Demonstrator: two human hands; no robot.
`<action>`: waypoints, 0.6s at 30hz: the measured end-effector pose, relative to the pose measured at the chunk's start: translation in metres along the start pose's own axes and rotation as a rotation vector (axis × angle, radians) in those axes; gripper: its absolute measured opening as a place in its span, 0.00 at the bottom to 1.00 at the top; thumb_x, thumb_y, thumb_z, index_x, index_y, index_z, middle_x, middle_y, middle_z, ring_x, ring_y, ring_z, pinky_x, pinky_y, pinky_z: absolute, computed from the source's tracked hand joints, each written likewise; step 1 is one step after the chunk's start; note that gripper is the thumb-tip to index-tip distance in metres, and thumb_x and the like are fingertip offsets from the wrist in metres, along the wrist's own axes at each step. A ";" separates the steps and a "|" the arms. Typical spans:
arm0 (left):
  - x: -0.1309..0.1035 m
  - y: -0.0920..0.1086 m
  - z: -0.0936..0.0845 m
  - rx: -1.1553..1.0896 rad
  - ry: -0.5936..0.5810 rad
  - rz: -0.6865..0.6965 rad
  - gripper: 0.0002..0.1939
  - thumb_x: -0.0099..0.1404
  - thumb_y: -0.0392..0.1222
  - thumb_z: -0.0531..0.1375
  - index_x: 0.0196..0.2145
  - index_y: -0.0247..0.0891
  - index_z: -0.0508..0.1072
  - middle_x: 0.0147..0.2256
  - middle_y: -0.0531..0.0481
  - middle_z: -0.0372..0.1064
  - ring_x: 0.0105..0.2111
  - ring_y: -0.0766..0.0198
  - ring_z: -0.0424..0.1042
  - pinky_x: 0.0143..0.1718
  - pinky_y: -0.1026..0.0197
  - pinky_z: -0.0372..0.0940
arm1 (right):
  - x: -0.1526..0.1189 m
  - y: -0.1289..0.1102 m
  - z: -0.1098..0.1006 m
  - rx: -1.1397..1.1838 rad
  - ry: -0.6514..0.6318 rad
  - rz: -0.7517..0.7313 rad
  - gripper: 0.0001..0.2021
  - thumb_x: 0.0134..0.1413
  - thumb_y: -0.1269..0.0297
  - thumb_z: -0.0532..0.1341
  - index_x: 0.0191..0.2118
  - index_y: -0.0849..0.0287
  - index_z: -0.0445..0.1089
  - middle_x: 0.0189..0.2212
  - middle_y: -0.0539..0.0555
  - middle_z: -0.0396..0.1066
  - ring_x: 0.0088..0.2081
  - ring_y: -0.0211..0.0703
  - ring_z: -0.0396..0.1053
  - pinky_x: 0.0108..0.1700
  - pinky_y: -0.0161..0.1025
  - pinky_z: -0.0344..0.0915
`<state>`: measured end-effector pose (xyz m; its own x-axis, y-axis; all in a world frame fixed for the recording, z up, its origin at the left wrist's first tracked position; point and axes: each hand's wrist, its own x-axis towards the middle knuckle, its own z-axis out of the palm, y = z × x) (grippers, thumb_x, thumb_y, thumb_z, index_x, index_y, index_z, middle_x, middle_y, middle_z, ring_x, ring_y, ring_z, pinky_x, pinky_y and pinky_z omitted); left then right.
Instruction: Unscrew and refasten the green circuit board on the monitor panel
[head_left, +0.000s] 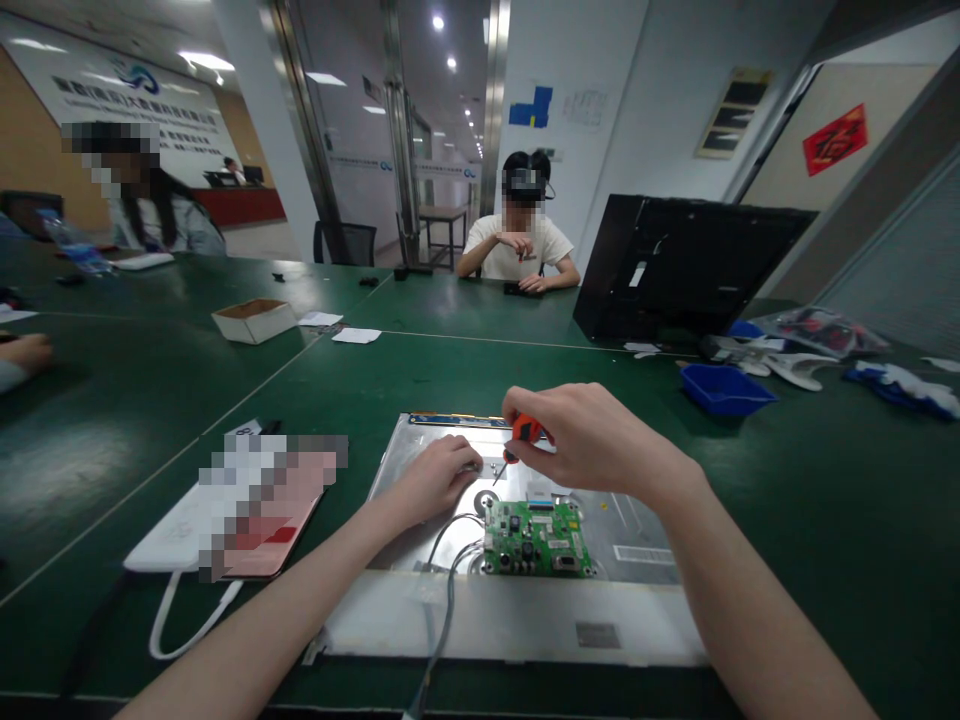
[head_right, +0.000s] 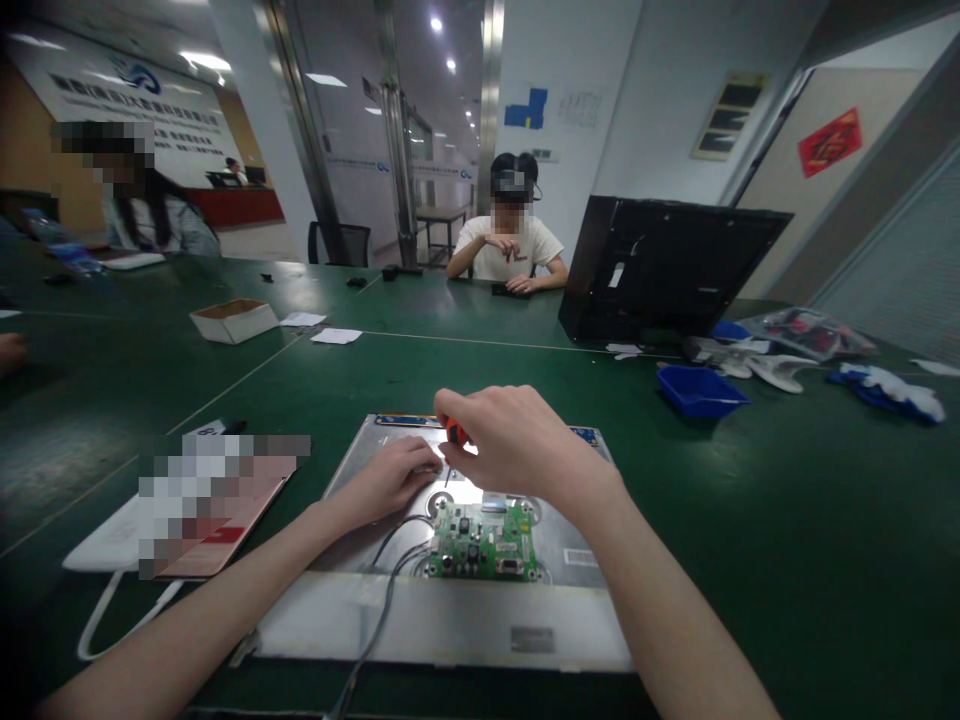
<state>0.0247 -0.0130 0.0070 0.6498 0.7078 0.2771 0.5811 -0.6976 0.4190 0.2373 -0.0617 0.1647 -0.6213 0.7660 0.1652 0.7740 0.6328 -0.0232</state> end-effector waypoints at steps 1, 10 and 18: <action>0.000 0.000 0.002 -0.006 -0.001 0.001 0.05 0.66 0.31 0.57 0.38 0.36 0.73 0.38 0.45 0.69 0.40 0.57 0.68 0.43 0.57 0.62 | 0.000 0.000 0.000 -0.002 0.001 0.003 0.05 0.59 0.63 0.59 0.40 0.54 0.65 0.29 0.48 0.74 0.28 0.39 0.68 0.28 0.35 0.47; 0.000 0.002 -0.012 0.059 -0.008 -0.020 0.03 0.64 0.31 0.59 0.34 0.35 0.73 0.36 0.47 0.69 0.37 0.58 0.68 0.39 0.59 0.61 | -0.005 0.002 -0.006 -0.017 0.030 0.010 0.05 0.59 0.62 0.60 0.39 0.54 0.64 0.27 0.47 0.72 0.26 0.38 0.66 0.27 0.35 0.48; -0.014 0.047 -0.030 -0.062 -0.010 0.021 0.05 0.62 0.29 0.60 0.33 0.36 0.73 0.34 0.50 0.70 0.36 0.61 0.67 0.38 0.61 0.59 | -0.024 -0.005 -0.025 -0.009 0.077 0.003 0.06 0.59 0.63 0.61 0.39 0.54 0.63 0.27 0.46 0.72 0.26 0.38 0.65 0.27 0.35 0.48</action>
<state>0.0283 -0.0528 0.0483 0.6669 0.6915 0.2775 0.5359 -0.7039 0.4662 0.2516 -0.0862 0.1857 -0.6078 0.7567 0.2406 0.7773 0.6290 -0.0148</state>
